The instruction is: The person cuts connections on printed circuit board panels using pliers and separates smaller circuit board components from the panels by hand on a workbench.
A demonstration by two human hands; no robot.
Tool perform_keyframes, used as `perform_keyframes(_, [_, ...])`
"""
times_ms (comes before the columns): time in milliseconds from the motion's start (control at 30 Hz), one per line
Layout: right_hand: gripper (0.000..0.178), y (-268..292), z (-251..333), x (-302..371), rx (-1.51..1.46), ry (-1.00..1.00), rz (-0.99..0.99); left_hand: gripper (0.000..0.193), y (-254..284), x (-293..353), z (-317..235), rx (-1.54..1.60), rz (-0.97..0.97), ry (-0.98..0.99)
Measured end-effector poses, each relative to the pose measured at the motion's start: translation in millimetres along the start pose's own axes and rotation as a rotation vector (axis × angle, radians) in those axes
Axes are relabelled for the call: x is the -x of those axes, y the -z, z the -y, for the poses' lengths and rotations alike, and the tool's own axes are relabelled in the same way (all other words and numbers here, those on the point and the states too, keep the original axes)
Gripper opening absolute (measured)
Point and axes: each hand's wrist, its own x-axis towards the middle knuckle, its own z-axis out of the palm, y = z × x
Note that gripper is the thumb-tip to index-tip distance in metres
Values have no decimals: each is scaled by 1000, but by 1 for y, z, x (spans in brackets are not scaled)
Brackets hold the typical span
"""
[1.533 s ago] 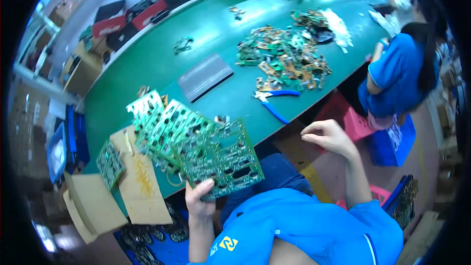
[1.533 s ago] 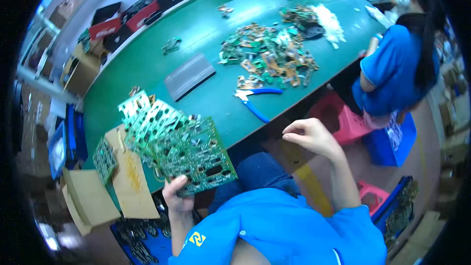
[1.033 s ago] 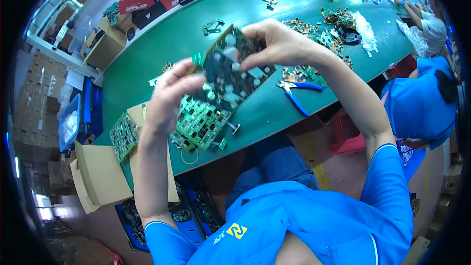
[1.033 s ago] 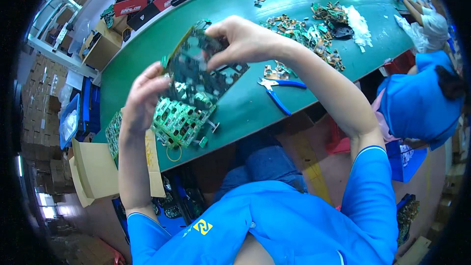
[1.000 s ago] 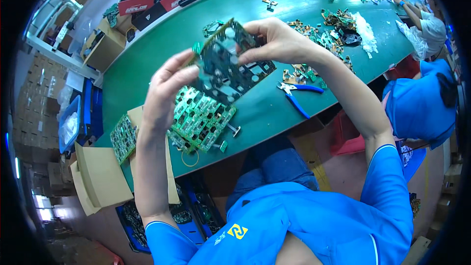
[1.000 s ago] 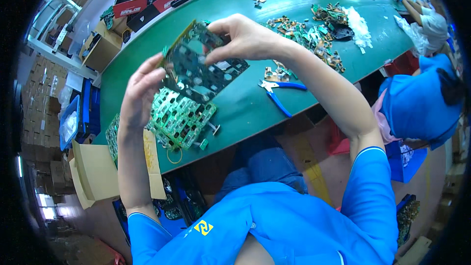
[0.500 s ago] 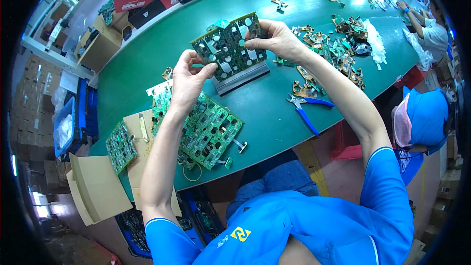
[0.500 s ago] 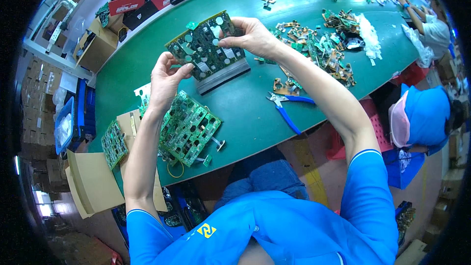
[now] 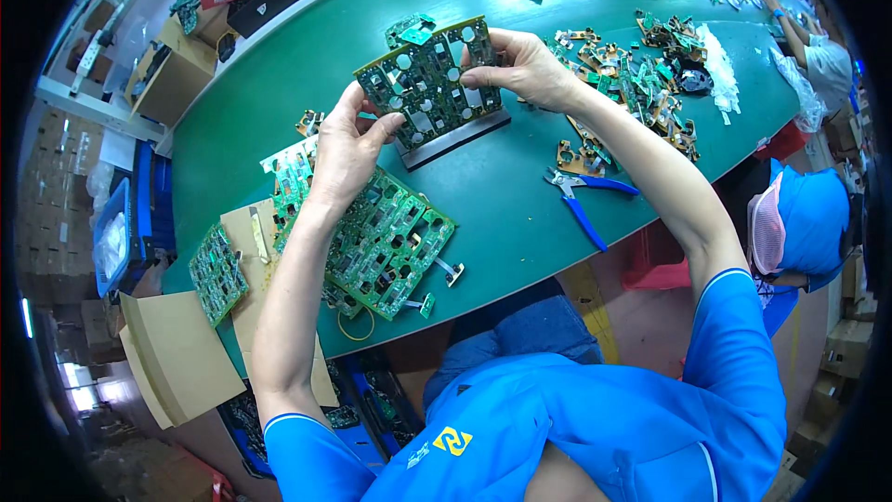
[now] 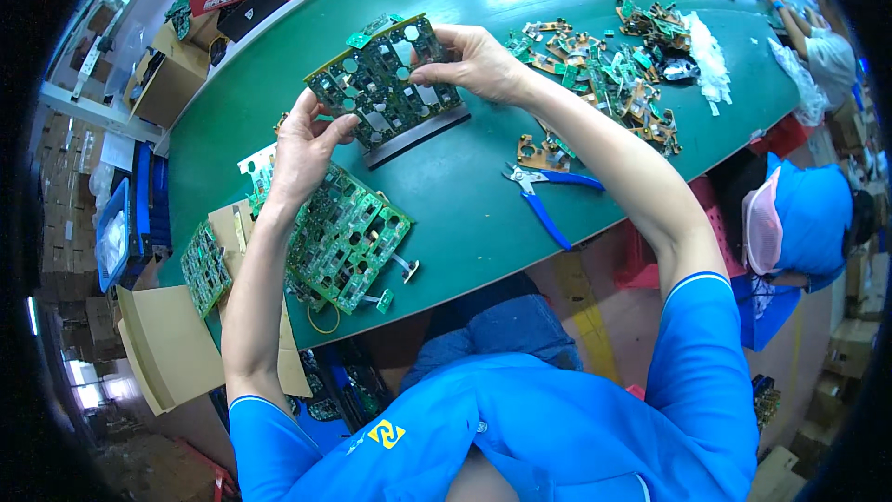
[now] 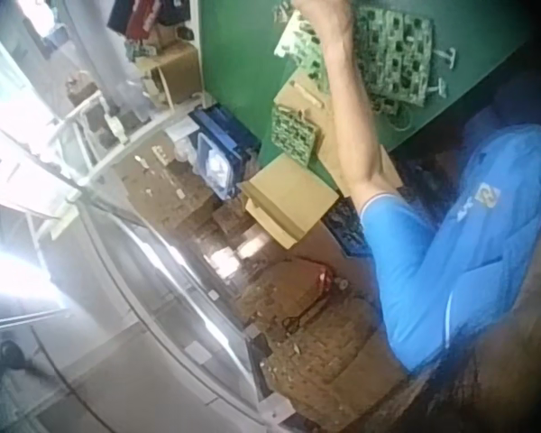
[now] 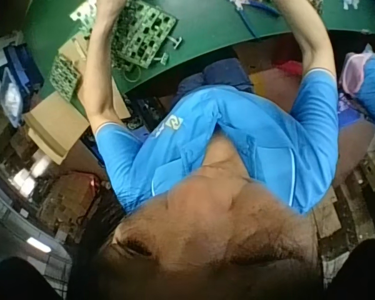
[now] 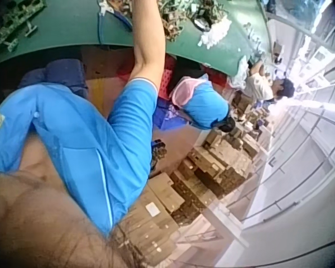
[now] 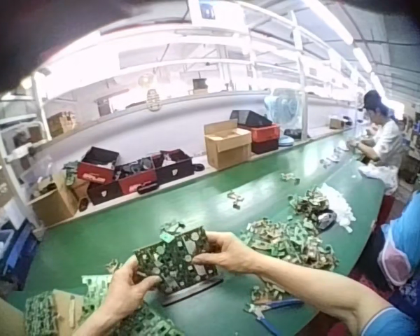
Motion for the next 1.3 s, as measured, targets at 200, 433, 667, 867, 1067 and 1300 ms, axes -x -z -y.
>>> perform_keyframes(200, [16,-1,-4,9,21,45,7,30,-6,12,6,-79,-46,-41])
perform_keyframes(433, [13,-5,-12,42,163,264,-17,30,-24,49,6,-281,-115,-380])
perform_keyframes(667, [17,2,1,77,349,377,152,33,-32,77,-5,-567,-13,-601])
perform_keyframes(867, [27,-14,51,56,3,-122,-157,26,-17,61,-49,-115,-243,-298])
perform_keyframes(1067, [38,-10,77,22,112,194,-547,34,24,11,-108,-127,-177,-336])
perform_keyframes(1300, [45,-10,83,-13,377,186,-89,34,14,-35,-133,-757,-164,-805])
